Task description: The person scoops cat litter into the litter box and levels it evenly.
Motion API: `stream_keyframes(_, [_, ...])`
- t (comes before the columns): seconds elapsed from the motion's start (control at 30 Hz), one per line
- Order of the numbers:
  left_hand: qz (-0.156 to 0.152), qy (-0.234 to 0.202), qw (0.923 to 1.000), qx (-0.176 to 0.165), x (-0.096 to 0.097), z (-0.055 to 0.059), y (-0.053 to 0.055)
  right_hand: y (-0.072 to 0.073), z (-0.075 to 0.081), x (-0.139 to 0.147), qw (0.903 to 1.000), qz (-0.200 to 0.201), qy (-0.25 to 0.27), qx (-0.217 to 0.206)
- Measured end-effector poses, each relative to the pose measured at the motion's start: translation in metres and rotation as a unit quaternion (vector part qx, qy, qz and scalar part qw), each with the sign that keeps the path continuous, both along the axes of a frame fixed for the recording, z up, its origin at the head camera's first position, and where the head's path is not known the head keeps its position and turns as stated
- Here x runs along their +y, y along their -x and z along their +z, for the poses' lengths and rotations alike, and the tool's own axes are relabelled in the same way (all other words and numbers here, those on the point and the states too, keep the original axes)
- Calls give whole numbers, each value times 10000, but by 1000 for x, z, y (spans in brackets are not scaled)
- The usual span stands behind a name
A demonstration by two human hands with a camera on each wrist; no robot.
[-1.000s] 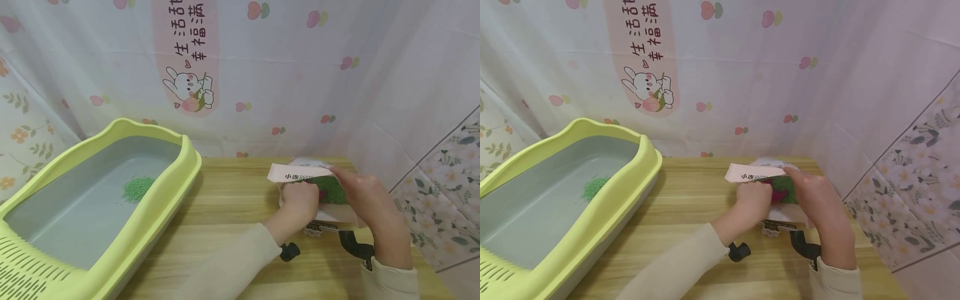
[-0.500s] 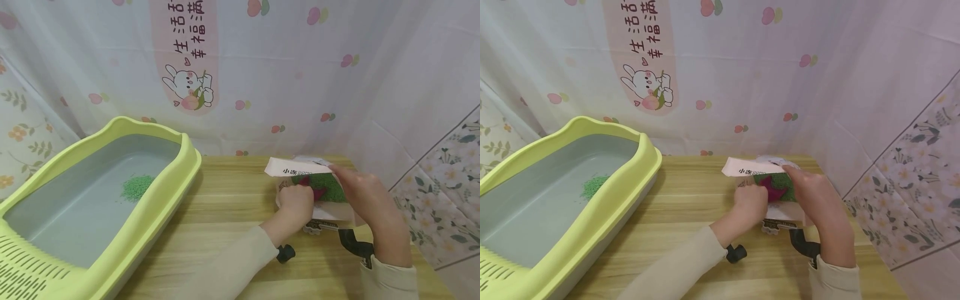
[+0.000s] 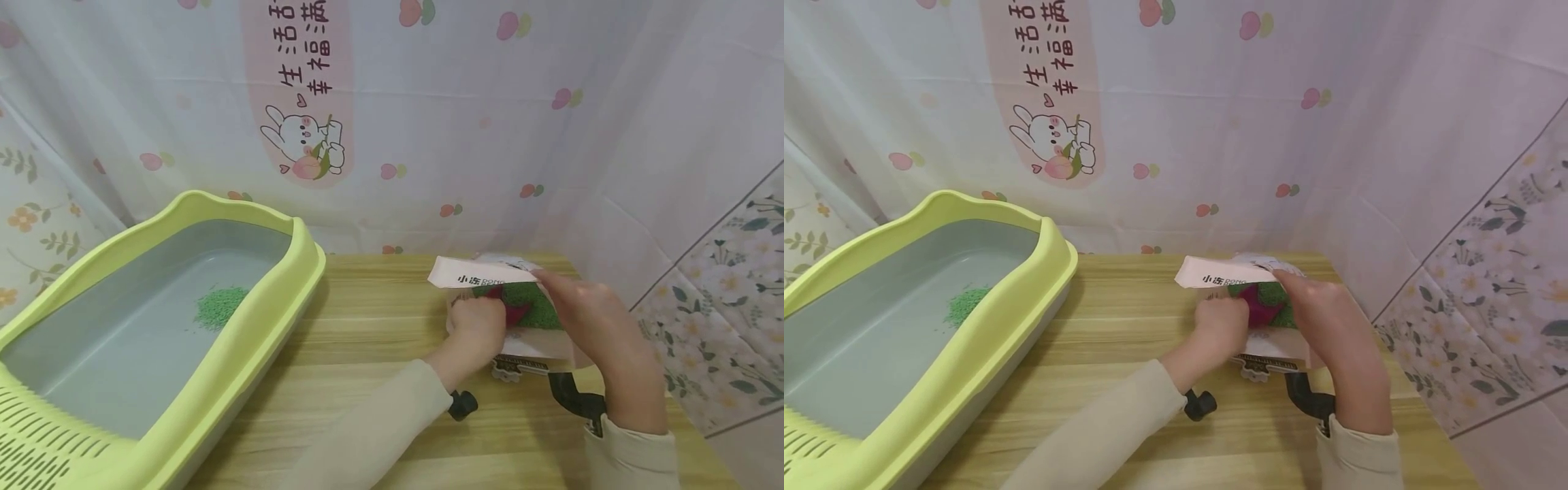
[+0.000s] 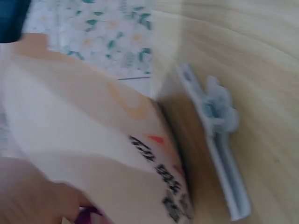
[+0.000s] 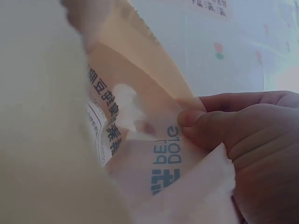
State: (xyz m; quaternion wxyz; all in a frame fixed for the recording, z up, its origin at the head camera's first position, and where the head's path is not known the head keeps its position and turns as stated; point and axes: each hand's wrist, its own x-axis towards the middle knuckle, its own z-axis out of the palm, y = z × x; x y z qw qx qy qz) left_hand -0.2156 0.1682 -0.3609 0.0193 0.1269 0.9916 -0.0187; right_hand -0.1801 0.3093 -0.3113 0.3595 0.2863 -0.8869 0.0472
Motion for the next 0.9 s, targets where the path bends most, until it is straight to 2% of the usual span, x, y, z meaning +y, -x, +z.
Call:
stream_keyframes(0.2, [-21,-131,9999,81,1,-10,2,-1,2,-1,10000,50,-53,25])
stream_keyframes(0.33, [31,-259,9996,46,1,-12,4,-1,3,-1,10000,0,-32,-22])
stream_keyframes(0.43, [85,-656,9976,-189,-2,-13,6,-1,3,-1,10000,32,-3,73])
stream_keyframes(0.57, [150,-1301,9886,-745,-9,-13,11,2,1,0,9995,163,35,269])
stream_keyframes(0.67, [118,-1419,9858,-888,-13,-11,14,3,-1,1,9992,224,89,305])
stream_keyframes(0.9, [37,-1066,9936,-366,-14,-16,14,2,0,2,9990,278,161,316])
